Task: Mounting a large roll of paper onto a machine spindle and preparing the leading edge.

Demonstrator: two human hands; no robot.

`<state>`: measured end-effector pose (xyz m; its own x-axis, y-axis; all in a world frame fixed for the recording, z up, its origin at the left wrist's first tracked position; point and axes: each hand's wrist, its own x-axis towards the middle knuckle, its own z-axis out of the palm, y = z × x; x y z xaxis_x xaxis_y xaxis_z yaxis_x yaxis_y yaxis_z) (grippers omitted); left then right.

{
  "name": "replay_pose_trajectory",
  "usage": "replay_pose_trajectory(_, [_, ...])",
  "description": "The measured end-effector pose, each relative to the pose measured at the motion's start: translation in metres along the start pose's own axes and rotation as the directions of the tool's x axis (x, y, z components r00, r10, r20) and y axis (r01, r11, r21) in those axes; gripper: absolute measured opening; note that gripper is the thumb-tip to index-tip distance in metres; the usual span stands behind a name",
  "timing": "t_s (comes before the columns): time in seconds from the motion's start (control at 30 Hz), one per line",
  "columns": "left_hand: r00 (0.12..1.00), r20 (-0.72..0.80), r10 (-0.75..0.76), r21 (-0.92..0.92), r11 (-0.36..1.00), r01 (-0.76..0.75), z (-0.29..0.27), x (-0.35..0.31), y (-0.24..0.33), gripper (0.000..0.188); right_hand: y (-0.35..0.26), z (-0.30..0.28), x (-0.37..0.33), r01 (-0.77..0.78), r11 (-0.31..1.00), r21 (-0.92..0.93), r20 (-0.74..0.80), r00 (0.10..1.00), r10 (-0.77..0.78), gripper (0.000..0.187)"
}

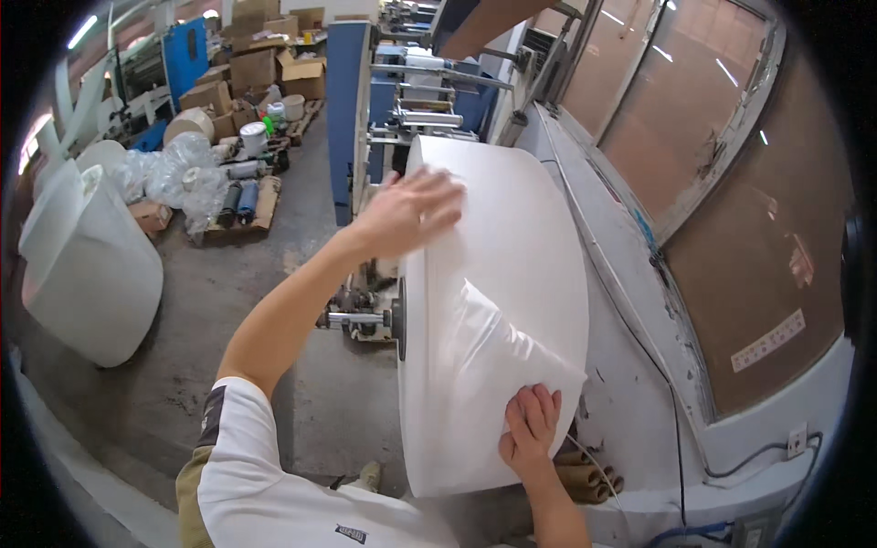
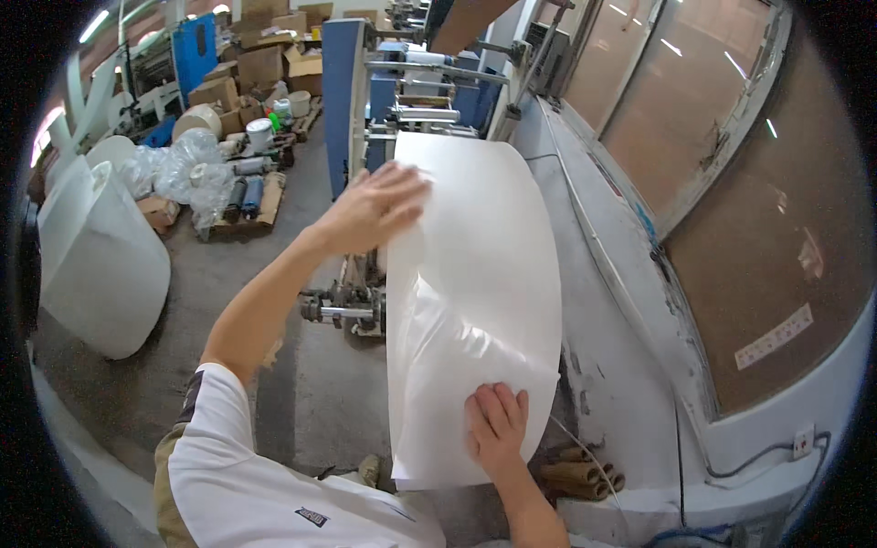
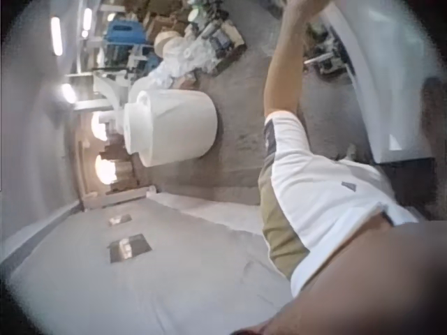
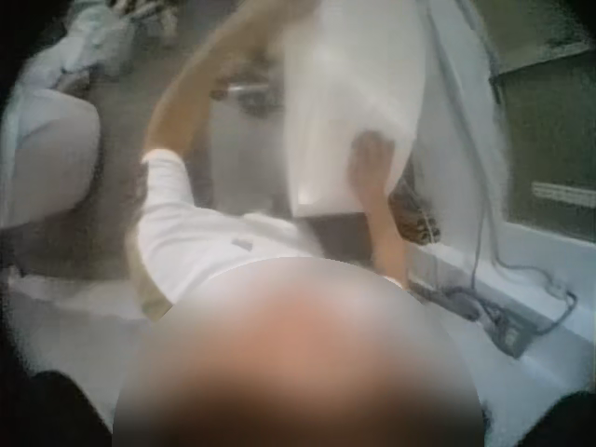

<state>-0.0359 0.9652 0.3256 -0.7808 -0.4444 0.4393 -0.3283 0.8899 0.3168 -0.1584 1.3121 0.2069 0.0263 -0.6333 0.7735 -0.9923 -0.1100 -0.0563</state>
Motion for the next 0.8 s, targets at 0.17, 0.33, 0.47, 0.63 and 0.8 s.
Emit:
replay_pose_trajectory(0.17, [0.920,-0.066,-0.385,-0.231,0.903,0.361,-0.011,0.021,-0.034,0.072,-0.005,-0.009,0.007,-0.039,0.998,0.040,0.075,0.997,0.035,0.021])
replay_pose_trajectory(0.33, [0.872,0.029,-0.488,-0.335,0.817,0.469,0.003,0.042,-0.003,0.080,0.005,-0.009,-0.005,0.026,0.997,0.067,0.117,0.992,-0.034,0.023])
replay_pose_trajectory(0.47, [0.799,-0.035,-0.600,-0.394,0.743,0.541,0.002,0.048,-0.013,0.059,0.011,-0.005,-0.018,0.069,0.995,0.075,0.090,0.993,-0.076,0.019])
replay_pose_trajectory(0.63, [0.812,-0.120,-0.571,-0.423,0.770,0.478,0.011,0.043,-0.026,0.054,0.012,-0.005,-0.026,0.091,0.993,0.078,0.119,0.988,-0.100,0.017])
replay_pose_trajectory(0.8, [0.802,-0.032,-0.597,-0.346,0.759,0.551,-0.001,0.039,-0.004,0.048,0.009,-0.005,-0.036,0.058,0.994,0.093,0.146,0.987,-0.071,0.018])
